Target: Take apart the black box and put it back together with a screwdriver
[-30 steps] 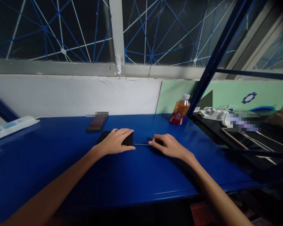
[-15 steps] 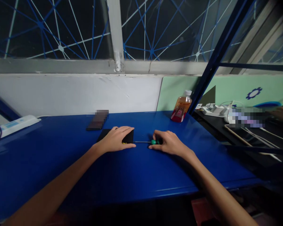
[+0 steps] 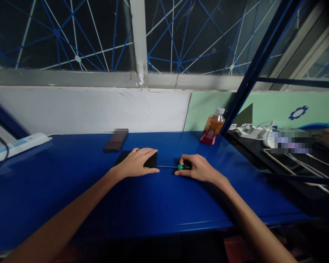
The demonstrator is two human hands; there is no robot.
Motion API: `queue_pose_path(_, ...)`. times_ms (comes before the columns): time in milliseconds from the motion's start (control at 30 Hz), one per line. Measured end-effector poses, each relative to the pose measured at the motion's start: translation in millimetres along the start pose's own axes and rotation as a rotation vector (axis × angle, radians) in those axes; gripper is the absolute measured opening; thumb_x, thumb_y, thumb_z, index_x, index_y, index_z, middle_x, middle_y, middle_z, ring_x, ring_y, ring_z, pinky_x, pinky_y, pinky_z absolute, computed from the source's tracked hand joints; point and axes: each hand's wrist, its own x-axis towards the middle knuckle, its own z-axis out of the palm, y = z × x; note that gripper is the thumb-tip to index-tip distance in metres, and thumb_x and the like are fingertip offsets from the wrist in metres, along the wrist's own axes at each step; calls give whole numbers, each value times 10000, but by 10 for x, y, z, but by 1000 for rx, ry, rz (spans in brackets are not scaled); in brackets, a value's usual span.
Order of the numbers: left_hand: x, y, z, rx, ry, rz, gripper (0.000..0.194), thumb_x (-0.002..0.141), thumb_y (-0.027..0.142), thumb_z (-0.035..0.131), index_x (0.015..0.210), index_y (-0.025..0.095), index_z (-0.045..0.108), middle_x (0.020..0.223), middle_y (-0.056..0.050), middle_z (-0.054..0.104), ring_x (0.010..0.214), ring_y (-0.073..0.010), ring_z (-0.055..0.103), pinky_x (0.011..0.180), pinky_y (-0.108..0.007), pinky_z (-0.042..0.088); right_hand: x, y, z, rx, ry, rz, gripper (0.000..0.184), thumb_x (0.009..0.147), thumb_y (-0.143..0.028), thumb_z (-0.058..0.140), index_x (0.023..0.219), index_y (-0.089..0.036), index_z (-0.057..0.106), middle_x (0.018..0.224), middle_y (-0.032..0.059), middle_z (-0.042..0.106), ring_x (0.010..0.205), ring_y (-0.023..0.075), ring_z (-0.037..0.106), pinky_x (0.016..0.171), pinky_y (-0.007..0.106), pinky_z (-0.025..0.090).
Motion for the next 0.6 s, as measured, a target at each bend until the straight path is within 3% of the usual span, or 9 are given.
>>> queue_pose_path(133, -6, -7, 6, 4, 17, 8, 789, 834, 723, 428, 1454, 246, 328, 1446, -112, 449, 1304, -329, 420, 1046, -477, 297, -5, -29, 4, 3, -5, -15, 395, 747, -596, 663, 814, -220, 561, 572, -58, 524, 509, 109, 437, 525, 251, 250)
queue_pose_path(333, 5, 1, -15, 9, -8, 4, 801, 830, 731, 423, 1453, 237, 326, 1450, -117, 441, 1308, -330, 413, 1031, -477, 314, -13, -99, -26, 22, 0, 1, 388, 921, -530, 443, 808, -205, 622, 578, -14, 563, 520, 119, 463, 532, 270, 258)
queue_pose_path(600, -7, 19, -33, -12, -20, -6, 796, 845, 709, 436, 1486, 278, 245, 1468, -122, 411, 1322, -354, 390, 1045, -534, 295, 15, 4, 10, -41, 71, -41, 403, 743, -583, 675, 747, -190, 585, 766, 10, 618, 639, 131, 505, 562, 251, 286)
